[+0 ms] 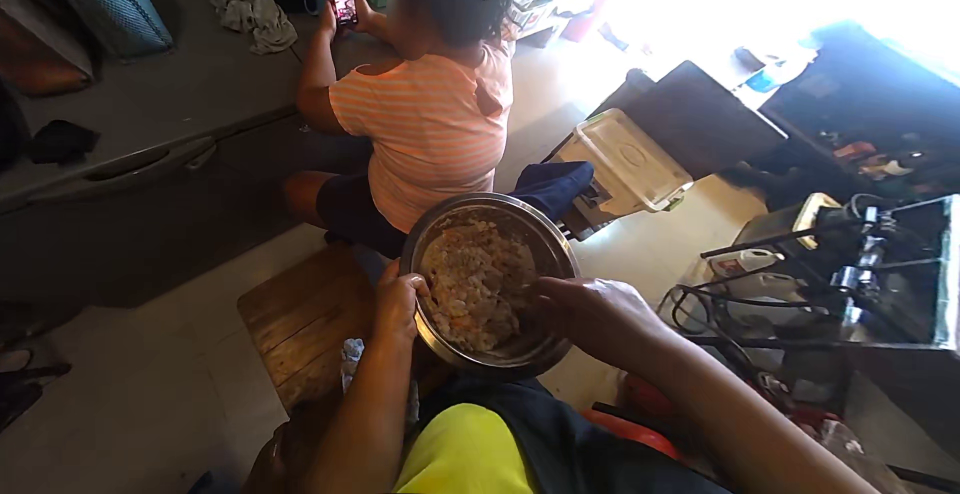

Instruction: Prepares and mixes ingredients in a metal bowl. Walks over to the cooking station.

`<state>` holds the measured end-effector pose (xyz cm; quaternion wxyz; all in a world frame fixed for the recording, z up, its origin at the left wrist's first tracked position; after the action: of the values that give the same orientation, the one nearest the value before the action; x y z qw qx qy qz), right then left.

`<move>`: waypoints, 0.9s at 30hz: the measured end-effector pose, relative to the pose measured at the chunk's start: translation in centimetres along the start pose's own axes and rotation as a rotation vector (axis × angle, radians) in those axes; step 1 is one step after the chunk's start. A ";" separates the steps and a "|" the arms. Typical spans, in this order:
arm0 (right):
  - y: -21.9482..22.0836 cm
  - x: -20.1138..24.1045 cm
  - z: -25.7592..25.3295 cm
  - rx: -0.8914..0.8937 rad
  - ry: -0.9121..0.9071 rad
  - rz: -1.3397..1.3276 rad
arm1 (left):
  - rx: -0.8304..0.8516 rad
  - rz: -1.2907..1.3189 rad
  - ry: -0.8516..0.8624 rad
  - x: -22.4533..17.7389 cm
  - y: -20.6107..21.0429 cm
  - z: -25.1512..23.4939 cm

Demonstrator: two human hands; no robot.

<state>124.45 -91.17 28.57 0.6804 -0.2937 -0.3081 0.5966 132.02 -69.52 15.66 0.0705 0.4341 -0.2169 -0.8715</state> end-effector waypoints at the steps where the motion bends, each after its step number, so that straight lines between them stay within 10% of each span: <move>1: -0.6 0.0 0.6 -0.037 -0.001 0.008 | 0.002 -0.001 0.000 0.0 0.0 0.0; 7: -3.2 0.3 1.3 -0.280 0.045 0.108 | 0.005 -0.030 0.004 -0.5 0.2 -0.1; 16: 0.3 -2.3 -3.7 0.074 0.346 0.154 | -0.013 -0.048 0.005 0.3 0.3 0.0; 27: 1.3 -1.2 2.9 -0.107 0.106 -0.033 | -0.026 -0.045 0.032 0.4 0.2 0.1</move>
<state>121.32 -92.17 29.34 0.6888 -0.3559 -0.3079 0.5515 131.71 -69.83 15.51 0.0602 0.4519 -0.1946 -0.8685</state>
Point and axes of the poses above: each hand's wrist, its own z-axis away from the middle knuckle, its own y-axis out of the palm, x = y × z, the point moved 6 cm from there along -z, towards the middle knuckle, and after that the axes turned 14 degrees about x, right-handed, at the moved point
